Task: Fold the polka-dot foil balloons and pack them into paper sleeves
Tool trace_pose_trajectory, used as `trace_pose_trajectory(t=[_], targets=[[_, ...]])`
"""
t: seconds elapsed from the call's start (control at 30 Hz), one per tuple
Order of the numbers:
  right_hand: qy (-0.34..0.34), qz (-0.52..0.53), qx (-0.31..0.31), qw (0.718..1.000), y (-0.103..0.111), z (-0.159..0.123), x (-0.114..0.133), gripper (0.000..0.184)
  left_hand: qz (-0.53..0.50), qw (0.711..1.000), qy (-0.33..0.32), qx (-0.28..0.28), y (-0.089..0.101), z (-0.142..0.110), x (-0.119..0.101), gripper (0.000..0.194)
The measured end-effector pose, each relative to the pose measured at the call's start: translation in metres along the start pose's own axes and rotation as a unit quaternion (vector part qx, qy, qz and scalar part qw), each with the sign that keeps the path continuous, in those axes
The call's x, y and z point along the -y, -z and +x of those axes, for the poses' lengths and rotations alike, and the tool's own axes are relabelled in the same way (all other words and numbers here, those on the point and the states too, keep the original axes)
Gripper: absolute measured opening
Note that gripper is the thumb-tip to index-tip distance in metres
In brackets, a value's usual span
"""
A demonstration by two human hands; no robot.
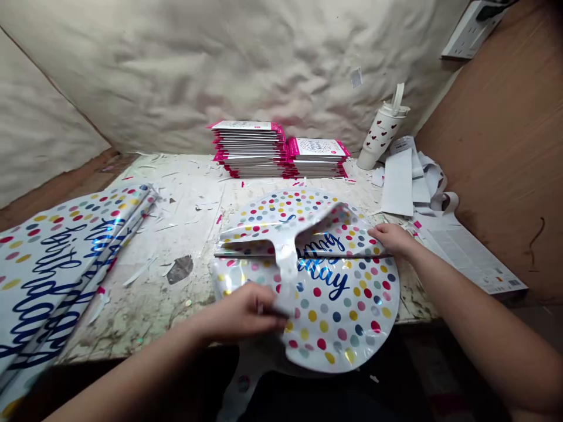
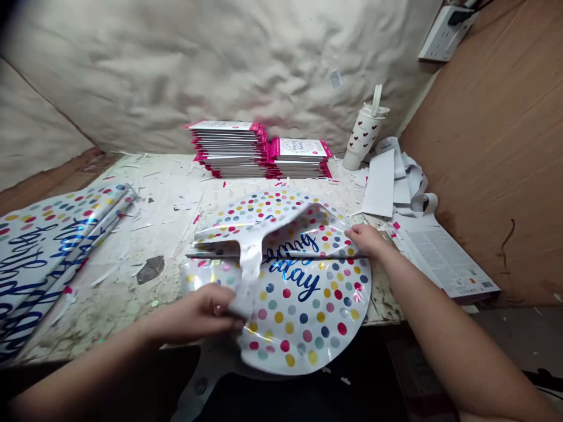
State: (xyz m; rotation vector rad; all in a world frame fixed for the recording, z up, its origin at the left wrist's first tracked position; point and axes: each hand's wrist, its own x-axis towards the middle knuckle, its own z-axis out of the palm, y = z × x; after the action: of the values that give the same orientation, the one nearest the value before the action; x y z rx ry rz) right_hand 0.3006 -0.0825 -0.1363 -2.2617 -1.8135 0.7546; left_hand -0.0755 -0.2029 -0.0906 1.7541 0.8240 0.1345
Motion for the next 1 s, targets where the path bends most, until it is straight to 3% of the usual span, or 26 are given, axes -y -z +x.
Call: trace_pose_trajectory(t=[0.07,0.13,0.23,0.3,0.33,0.4,0.47,0.53,0.57,0.63,0.7,0.73,0.8,0.87,1.0], targets=[[-0.001,0.003,0.007,1.0,0.0,0.001,0.001,0.024,0.083,0.993,-0.035,0.077,-0.006,-0.022,-0.001,0.016],[0.0,0.007,0.011,1.0,0.0,0.002,0.002,0.02,0.119,0.985,-0.034,0.121,-0.003,-0.045,-0.002,0.022],[0.001,0.008,0.011,1.0,0.001,0.001,0.004,0.023,0.076,0.993,-0.016,0.084,0.009,-0.062,-0.009,0.027],[0.0,0.008,0.008,1.0,0.002,-0.001,0.005,0.027,0.109,0.994,-0.023,-0.009,0.02,-0.056,-0.011,0.021],[0.0,0.01,0.004,1.0,0.002,-0.002,0.005,0.029,0.155,0.984,-0.029,-0.085,0.026,-0.049,-0.009,0.022],[-0.005,0.016,-0.003,1.0,0.001,-0.003,0.003,0.03,0.26,0.928,-0.027,-0.265,0.043,-0.032,0.004,0.023],[-0.01,0.023,-0.008,1.0,0.0,-0.003,0.0,0.029,0.306,0.853,0.018,-0.422,0.064,-0.015,0.023,0.052],[-0.013,0.028,-0.015,0.999,-0.002,-0.001,-0.003,0.027,0.276,0.835,0.092,-0.468,0.082,-0.001,0.039,0.081],[-0.013,0.03,-0.019,0.999,-0.003,0.0,-0.004,0.027,0.27,0.824,0.119,-0.483,0.087,0.005,0.044,0.084],[-0.013,0.034,-0.027,0.999,-0.005,0.001,-0.004,0.026,0.307,0.796,0.111,-0.509,0.083,0.018,0.044,0.066],[-0.013,0.037,-0.034,0.999,-0.007,0.001,-0.003,0.027,0.383,0.792,0.051,-0.473,0.064,0.03,0.036,0.048],[-0.013,0.039,-0.039,0.998,-0.008,0.0,-0.002,0.027,0.411,0.81,0.03,-0.418,0.05,0.036,0.031,0.047],[-0.017,0.041,-0.06,0.997,-0.01,-0.001,-0.002,0.028,0.432,0.853,0.051,-0.289,0.023,0.044,0.025,0.056],[-0.029,0.039,-0.092,0.995,-0.009,-0.002,-0.005,0.032,0.433,0.87,0.102,-0.215,0.002,0.048,0.024,0.067],[-0.08,0.015,-0.148,0.986,0.002,-0.008,-0.006,0.053,0.444,0.865,0.114,-0.202,-0.012,0.045,0.033,0.059]])
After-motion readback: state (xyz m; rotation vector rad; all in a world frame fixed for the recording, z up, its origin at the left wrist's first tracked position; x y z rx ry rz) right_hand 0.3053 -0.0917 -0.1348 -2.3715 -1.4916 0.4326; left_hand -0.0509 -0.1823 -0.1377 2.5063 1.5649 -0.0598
